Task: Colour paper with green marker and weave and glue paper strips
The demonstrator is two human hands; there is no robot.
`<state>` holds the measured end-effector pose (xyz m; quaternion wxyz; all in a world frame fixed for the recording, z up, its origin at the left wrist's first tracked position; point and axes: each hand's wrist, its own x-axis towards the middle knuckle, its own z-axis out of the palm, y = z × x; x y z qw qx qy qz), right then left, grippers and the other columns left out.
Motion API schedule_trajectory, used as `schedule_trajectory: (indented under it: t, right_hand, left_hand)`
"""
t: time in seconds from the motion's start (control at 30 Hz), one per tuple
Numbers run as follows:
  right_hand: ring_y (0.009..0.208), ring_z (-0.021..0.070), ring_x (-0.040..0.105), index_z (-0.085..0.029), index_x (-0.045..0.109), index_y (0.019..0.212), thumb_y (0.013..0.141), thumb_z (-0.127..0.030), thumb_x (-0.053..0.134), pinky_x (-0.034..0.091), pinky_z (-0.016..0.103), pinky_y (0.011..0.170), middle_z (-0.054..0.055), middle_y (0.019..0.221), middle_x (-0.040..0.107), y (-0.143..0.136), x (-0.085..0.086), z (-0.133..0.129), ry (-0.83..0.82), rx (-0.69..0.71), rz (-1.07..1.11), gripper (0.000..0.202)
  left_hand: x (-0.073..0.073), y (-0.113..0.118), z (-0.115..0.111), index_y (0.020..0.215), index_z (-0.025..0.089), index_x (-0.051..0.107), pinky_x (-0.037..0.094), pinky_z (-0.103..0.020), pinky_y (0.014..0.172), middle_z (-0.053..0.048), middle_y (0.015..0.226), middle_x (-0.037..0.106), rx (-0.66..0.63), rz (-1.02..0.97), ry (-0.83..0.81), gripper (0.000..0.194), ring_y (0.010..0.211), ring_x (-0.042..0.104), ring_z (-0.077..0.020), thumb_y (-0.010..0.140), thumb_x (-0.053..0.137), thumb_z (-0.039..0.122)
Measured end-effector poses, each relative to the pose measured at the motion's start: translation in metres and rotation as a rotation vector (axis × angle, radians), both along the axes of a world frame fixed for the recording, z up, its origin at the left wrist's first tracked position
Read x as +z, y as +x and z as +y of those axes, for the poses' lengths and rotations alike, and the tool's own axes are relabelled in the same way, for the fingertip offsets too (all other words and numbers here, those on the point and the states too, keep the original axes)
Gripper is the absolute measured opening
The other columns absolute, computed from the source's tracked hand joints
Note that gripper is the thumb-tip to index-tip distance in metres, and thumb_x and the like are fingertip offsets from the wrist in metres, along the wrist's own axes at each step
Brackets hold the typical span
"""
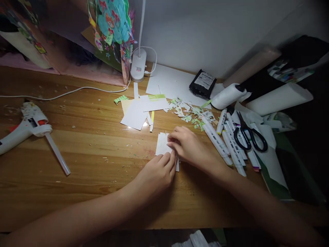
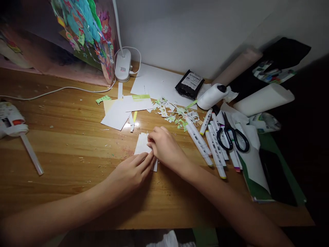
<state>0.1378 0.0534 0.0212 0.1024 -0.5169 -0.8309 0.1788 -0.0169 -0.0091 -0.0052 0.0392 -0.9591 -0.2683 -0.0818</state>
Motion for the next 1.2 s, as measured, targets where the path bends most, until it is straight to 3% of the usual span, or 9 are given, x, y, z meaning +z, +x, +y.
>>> schedule_trajectory:
  t: [0.17, 0.53, 0.7, 1.0, 1.2]
  right_hand:
    - [0.074, 0.0177, 0.048, -0.019, 0.055, 0.066, 0.077, -0.008, 0.059, 0.041, 0.030, 0.066, 0.003, 0.072, 0.053, -0.002, -0.004, -0.003, 0.024, 0.024, 0.018, 0.016]
    - [0.069, 0.0141, 0.052, -0.018, 0.056, 0.071, 0.079, -0.013, 0.055, 0.042, 0.027, 0.063, 0.002, 0.077, 0.056, 0.024, -0.004, -0.004, -0.029, -0.230, 0.320, 0.010]
    - [0.070, 0.0151, 0.056, -0.018, 0.063, 0.076, 0.079, -0.019, 0.062, 0.044, 0.028, 0.064, 0.002, 0.077, 0.062, 0.024, -0.001, -0.010, -0.061, -0.162, 0.349, 0.003]
    - [0.078, 0.0195, 0.050, -0.018, 0.054, 0.074, 0.083, -0.011, 0.055, 0.041, 0.031, 0.071, 0.005, 0.078, 0.056, 0.011, -0.004, -0.009, 0.052, 0.075, 0.009, 0.012]
    - [0.076, 0.0188, 0.048, -0.018, 0.050, 0.075, 0.083, -0.009, 0.054, 0.040, 0.031, 0.070, 0.005, 0.078, 0.054, 0.002, -0.014, -0.010, 0.064, 0.003, 0.072, 0.013]
  left_hand:
    - [-0.001, 0.000, 0.000, 0.124, -0.005, 0.045, 0.045, -0.035, 0.078, -0.024, 0.121, 0.054, -0.006, -0.010, -0.017, 0.039, 0.098, 0.055, -0.0249, 0.090, 0.038, 0.012]
    - [-0.001, -0.001, -0.001, 0.124, -0.005, 0.045, 0.046, -0.035, 0.078, -0.024, 0.128, 0.049, -0.019, -0.012, -0.039, 0.038, 0.102, 0.055, -0.0253, 0.089, 0.039, 0.009]
    - [-0.002, -0.001, 0.000, 0.124, -0.006, 0.044, 0.045, -0.035, 0.079, -0.024, 0.127, 0.050, -0.023, -0.015, -0.033, 0.038, 0.102, 0.055, -0.0253, 0.089, 0.039, 0.009]
    - [-0.002, 0.000, 0.000, 0.125, -0.005, 0.045, 0.045, -0.034, 0.077, -0.023, 0.125, 0.052, -0.015, -0.001, 0.015, 0.040, 0.097, 0.054, -0.0244, 0.089, 0.038, 0.011]
    - [0.000, 0.002, -0.001, 0.121, -0.005, 0.048, 0.044, -0.033, 0.071, -0.023, 0.116, 0.056, -0.010, 0.003, 0.031, 0.037, 0.090, 0.055, -0.0231, 0.089, 0.037, 0.011]
